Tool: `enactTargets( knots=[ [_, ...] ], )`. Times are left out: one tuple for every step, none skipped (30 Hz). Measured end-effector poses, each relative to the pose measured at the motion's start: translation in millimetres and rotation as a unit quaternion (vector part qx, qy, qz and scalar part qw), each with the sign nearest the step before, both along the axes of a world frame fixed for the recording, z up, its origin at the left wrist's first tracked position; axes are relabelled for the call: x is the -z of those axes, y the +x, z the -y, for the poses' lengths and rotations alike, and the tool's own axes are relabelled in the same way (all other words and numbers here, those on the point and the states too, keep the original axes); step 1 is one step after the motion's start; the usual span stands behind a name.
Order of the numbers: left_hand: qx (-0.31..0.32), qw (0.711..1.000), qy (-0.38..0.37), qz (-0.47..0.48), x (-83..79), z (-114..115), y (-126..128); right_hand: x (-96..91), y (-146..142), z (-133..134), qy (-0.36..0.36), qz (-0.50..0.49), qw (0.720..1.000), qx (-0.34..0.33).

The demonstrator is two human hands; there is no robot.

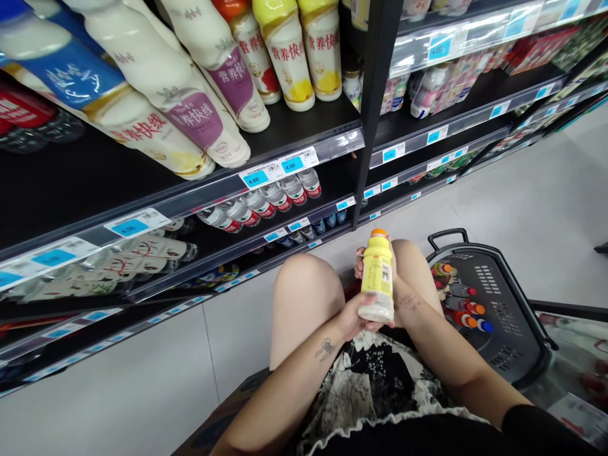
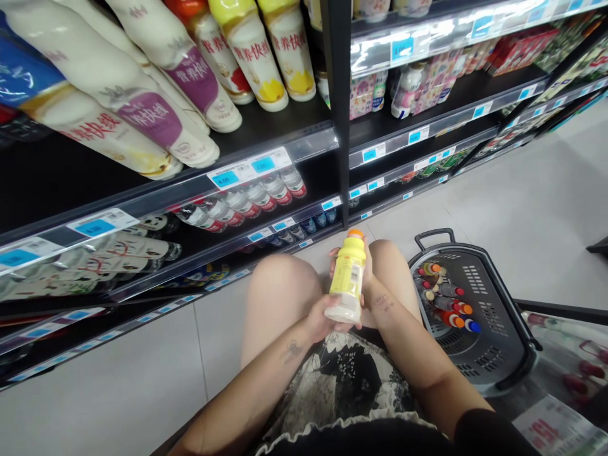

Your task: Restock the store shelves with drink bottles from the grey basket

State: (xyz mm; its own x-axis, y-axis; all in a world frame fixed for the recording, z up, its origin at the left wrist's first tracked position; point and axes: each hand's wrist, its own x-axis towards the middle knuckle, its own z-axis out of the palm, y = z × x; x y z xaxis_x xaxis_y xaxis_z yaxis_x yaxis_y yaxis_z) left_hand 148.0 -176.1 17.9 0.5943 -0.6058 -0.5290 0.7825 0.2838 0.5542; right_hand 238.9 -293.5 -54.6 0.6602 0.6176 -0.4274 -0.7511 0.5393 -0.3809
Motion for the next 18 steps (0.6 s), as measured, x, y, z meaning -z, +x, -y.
enactTargets(
  knots=[
    [0.001, 0.999, -0.042, -0.013, -1.1, -2, 0, -1.5, -1, -1, 0.011, -0.004, 1.000, 0.008],
    [0.006, 0.997, -0.077, -0.017, -2.4, -3, -1, -3.7, -2, -2, 0.021, -0.006, 1.000, 0.015],
    [0.015, 0.994, -0.104, -0.017, -3.6, -4, -2, -6.3, -3, -2, 0.029, -0.006, 0.999, 0.026],
    [0.025, 0.992, -0.122, -0.016, -4.4, -4, -3, -9.1, -4, -3, 0.035, -0.005, 0.998, 0.042],
    [0.035, 0.991, -0.131, -0.015, -4.7, -4, -5, -11.8, -5, -3, 0.039, -0.005, 0.998, 0.057],
    [0.041, 0.990, -0.131, -0.013, -4.2, -4, -6, -14.4, -6, -4, 0.044, -0.009, 0.997, 0.067],
    [0.046, 0.991, -0.123, -0.009, -3.0, -2, -7, -16.8, -6, -4, 0.052, -0.015, 0.996, 0.075],
    [0.049, 0.993, -0.108, -0.005, -1.1, -1, -9, -18.9, -6, -4, 0.065, -0.021, 0.994, 0.086],
    [0.053, 0.995, -0.086, 0.002, 1.3, 1, -9, -20.6, -4, -3, 0.082, -0.023, 0.991, 0.100],
    [0.059, 0.996, -0.059, 0.009, 3.9, 4, -10, -22.2, -3, -2, 0.101, -0.021, 0.988, 0.118],
    [0.063, 0.997, -0.028, 0.018, 6.5, 6, -10, -23.6, -1, 0, 0.118, -0.014, 0.984, 0.134],
    [0.063, 0.998, 0.005, 0.029, 8.7, 8, -10, -25.0, 1, 2, 0.131, -0.006, 0.981, 0.144],
    [0.056, 0.997, 0.037, 0.046, 10.4, 9, -9, -26.6, 3, 4, 0.137, 0.003, 0.980, 0.144],
    [0.042, 0.994, 0.069, 0.072, 11.5, 9, -9, -28.3, 5, 6, 0.133, 0.014, 0.981, 0.140],
    [0.022, 0.989, 0.102, 0.105, 12.1, 9, -9, -30.0, 5, 8, 0.119, 0.027, 0.984, 0.130],
    [0.000, 0.980, 0.138, 0.141, 12.3, 9, -8, -31.7, 5, 9, 0.096, 0.042, 0.988, 0.117],
    [-0.021, 0.968, 0.181, 0.171, 12.5, 7, -8, -33.0, 3, 10, 0.067, 0.056, 0.991, 0.101],
    [-0.037, 0.954, 0.229, 0.187, 12.9, 6, -9, -33.6, 1, 9, 0.035, 0.070, 0.993, 0.086]
  ],
)
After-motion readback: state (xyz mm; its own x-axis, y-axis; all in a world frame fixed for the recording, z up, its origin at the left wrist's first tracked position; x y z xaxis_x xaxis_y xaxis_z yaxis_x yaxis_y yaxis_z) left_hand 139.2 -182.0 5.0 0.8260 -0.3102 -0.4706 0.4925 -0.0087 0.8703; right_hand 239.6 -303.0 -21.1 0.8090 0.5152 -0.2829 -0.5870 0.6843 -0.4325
